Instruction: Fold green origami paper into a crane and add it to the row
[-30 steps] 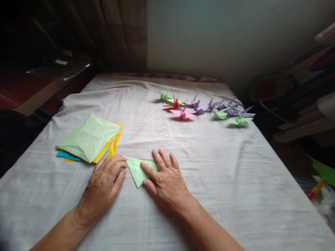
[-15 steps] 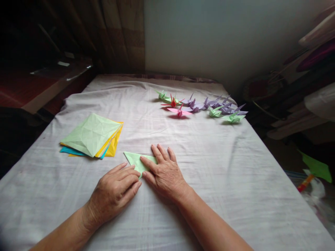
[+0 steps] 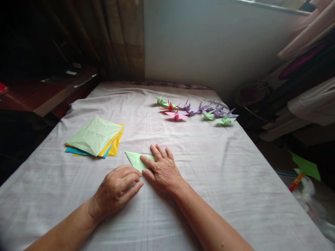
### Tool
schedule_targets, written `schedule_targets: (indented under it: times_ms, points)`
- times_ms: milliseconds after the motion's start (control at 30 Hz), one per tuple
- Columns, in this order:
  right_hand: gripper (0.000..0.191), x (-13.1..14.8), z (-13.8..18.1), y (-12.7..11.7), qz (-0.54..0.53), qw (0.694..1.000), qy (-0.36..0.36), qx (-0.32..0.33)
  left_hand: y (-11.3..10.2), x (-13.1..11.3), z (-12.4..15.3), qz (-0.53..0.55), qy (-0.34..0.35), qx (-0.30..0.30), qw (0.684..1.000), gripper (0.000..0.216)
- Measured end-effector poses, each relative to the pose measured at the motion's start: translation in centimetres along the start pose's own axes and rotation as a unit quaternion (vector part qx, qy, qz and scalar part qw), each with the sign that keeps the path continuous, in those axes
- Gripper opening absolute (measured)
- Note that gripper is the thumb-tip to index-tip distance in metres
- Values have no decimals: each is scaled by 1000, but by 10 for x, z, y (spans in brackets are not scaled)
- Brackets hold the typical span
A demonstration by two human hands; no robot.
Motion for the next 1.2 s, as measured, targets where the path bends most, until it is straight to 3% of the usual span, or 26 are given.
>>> schedule_targets:
  times_ms: [167, 333, 533, 733, 1200]
  points:
    - [47, -1, 1, 0, -3, 1000, -16, -20, 5, 10, 1, -27, -17, 17, 999, 12]
    - [54, -6, -1, 3, -27, 995, 6, -94, 10, 15, -1, -31, -28, 13, 999, 8]
    - [25, -11, -2, 6, -55, 983, 52, -165, 9, 14, -2, -42, -25, 5, 999, 6]
    - [17, -15, -2, 8, -103, 976, 24, -191, 8, 15, -1, -55, -33, -25, 998, 9]
    - [18, -14, -1, 0, -194, 963, 0, -186, 16, 31, -6, -69, -169, -81, 980, 19]
Point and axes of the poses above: each hand's wrist, its own z-axis away from the middle knuckle, its own y-axis out of the palm, x = y × z, the point moved 2 cm from there along -z, towards the middle knuckle, and after that the axes turned 6 degrees about x, right-handed, at the moved point
